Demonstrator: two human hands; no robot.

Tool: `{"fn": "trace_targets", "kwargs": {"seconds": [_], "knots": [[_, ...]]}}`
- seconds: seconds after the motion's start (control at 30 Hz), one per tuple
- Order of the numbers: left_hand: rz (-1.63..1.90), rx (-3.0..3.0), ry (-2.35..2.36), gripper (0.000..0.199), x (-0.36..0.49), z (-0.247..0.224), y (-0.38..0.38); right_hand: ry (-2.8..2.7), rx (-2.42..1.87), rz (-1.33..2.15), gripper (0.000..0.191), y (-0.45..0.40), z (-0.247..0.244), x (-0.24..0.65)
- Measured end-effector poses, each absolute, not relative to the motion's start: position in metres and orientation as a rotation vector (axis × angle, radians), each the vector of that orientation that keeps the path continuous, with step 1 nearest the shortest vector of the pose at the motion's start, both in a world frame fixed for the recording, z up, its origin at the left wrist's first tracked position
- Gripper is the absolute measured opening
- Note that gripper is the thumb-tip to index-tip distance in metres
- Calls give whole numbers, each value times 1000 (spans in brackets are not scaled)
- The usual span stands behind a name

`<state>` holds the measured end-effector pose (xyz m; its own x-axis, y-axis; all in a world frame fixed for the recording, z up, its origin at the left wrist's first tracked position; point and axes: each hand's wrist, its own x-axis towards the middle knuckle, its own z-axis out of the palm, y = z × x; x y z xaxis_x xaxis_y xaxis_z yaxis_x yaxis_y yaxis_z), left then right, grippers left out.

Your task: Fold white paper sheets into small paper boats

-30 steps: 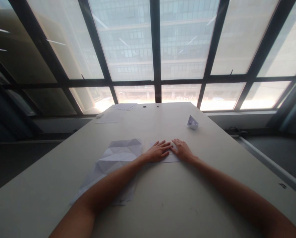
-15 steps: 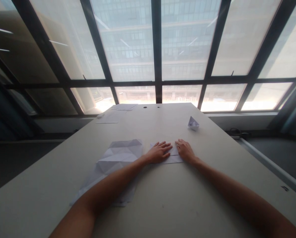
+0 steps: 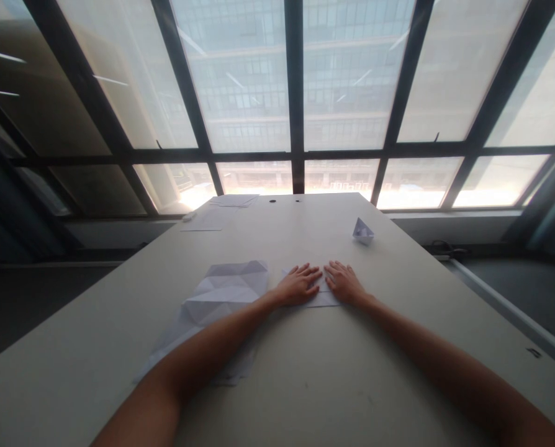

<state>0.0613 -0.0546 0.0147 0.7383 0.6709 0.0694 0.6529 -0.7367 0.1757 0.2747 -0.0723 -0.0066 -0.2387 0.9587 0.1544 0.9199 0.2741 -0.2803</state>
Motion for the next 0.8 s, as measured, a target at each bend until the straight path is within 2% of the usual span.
{"fn": "trace_targets", "kwargs": {"seconds": [0.5,0.7,0.8], "knots": [[227,2696,1351,73,59,9,-49,-2308,-1665,162,45,-74,-2,274],[249,2748,1260,62,57,4,-46,-2492,-1418,258,55,-78,1,277],[253,2763,1244,59,57,3,-45,-2477,-1409,248,54,-79,2,276]]}}
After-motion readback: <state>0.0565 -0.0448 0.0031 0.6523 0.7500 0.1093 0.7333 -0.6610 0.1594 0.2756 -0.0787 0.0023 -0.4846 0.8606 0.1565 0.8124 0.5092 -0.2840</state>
